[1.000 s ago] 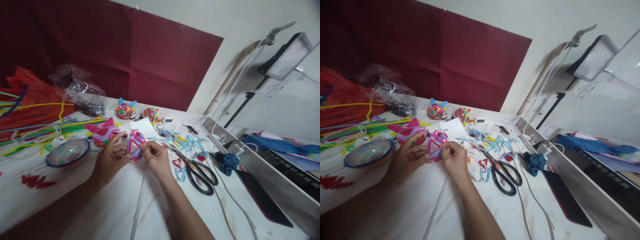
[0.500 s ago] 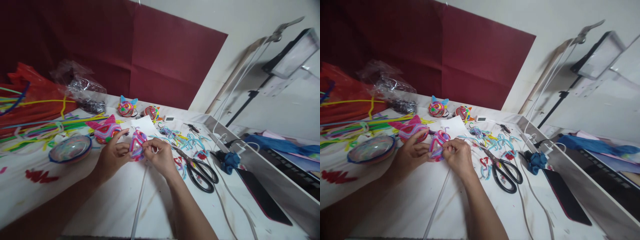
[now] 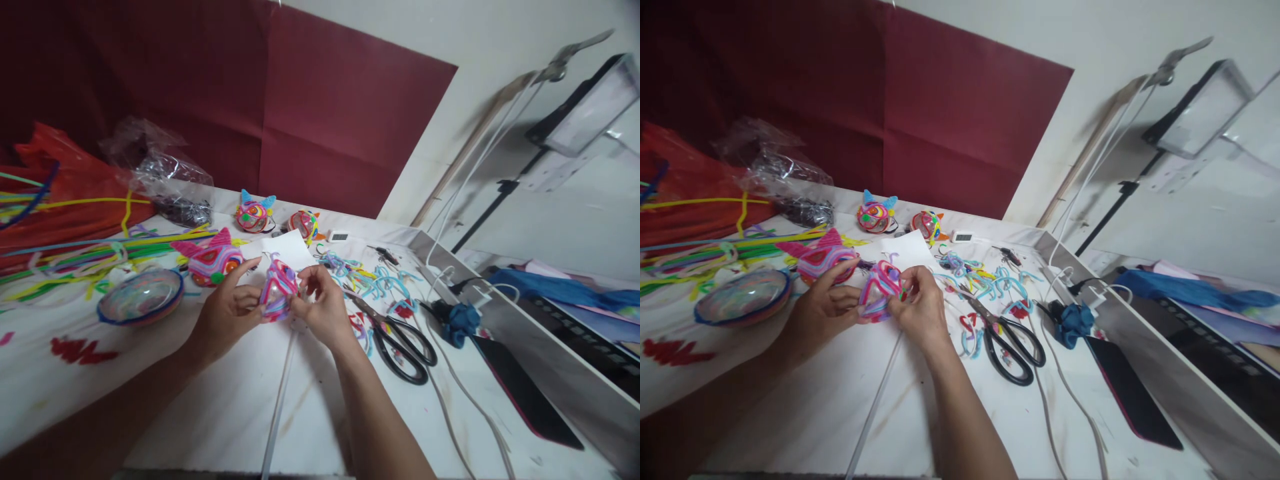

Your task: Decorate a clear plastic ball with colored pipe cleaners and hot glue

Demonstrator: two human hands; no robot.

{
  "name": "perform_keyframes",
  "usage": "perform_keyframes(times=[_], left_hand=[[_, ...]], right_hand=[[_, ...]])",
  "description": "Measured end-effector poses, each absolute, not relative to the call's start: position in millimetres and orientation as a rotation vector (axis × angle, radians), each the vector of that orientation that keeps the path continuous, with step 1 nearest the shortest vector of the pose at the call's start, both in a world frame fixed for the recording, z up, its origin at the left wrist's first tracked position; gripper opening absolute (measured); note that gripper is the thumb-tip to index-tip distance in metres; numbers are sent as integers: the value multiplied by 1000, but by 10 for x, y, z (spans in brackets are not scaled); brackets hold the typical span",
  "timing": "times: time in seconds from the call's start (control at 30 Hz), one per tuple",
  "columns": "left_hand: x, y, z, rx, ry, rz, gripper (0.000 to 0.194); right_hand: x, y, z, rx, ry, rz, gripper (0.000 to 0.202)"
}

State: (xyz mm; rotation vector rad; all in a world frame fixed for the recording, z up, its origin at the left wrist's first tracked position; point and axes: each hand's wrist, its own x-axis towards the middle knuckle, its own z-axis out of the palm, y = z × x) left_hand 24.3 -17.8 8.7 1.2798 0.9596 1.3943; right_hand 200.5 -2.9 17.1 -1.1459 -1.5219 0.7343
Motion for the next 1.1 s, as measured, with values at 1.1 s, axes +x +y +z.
perform_keyframes(times=[1.1], left_hand=[[101, -169, 113, 1253, 812, 1062, 110]], right_hand=[[2225, 51, 113, -843, -1657, 1289, 73]])
